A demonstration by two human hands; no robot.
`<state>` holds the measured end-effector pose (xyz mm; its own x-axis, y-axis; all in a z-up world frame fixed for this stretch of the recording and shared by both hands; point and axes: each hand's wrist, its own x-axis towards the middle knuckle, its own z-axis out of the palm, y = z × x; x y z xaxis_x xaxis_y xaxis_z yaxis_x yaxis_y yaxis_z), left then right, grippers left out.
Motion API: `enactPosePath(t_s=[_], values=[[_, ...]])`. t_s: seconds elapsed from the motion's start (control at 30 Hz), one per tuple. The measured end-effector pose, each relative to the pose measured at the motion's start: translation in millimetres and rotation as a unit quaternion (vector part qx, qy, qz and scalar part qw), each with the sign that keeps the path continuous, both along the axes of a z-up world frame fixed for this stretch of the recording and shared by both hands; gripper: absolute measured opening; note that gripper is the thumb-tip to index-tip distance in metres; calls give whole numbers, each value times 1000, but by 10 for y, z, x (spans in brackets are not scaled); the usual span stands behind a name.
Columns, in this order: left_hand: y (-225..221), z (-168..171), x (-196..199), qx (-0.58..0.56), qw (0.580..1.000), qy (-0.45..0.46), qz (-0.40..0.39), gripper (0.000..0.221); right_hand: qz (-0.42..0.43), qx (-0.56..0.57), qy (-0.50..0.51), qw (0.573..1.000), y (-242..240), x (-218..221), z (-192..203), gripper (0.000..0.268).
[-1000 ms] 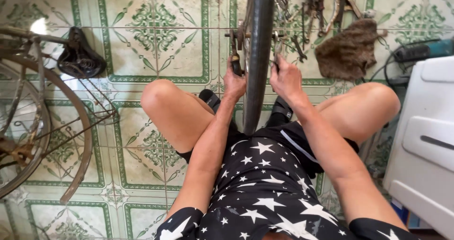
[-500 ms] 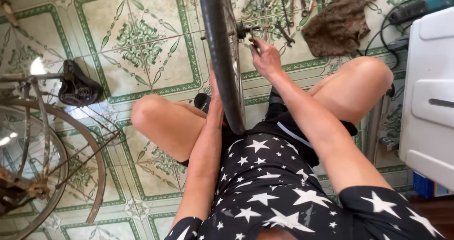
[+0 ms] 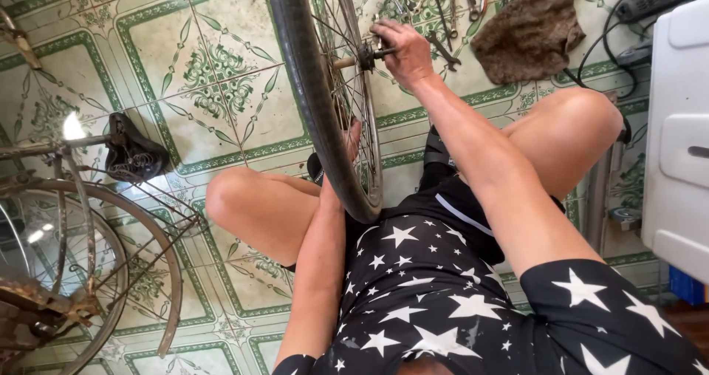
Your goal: The person uses a wrench to tighten or loosen the axle nuts and components on the hub of a bicycle wheel while sitting on the floor.
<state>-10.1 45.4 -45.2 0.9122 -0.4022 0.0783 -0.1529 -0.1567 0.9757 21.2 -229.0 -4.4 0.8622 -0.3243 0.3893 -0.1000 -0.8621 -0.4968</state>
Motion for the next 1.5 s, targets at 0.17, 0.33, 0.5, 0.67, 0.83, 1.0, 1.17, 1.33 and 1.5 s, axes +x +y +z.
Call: enactPosePath(t_s=[0.17,0.33,0.5,0.67,0.83,1.0,1.17,1.33,1.5], values=[[-90,-128,11,-7,999,-36,10,27,25,24,76,997,-113,-2,1,21],[-48,-553,-4,57,996,62,-1,22,-15,102,161,982,-24,-295,-182,26],[-260,-366,215,86,976,192,49,74,12,210,412,886,149,-769,31,28],[-406,249,151,131,964,225,58,108,24,300,447,843,100,-982,1076,34],[-507,431,128,95,965,232,70,103,15,282,416,865,-57,-778,1790,36],[-492,497,149,175,952,249,43,96,44,248,403,880,-132,-611,1899,36],[-503,501,151,170,952,250,38,95,11,229,468,853,-190,-412,1973,34],[-508,379,93,178,959,219,32,99,42,222,499,837,-284,-181,2010,36],[-544,288,81,187,965,181,29,98,6,211,538,816,-225,11,2202,35]])
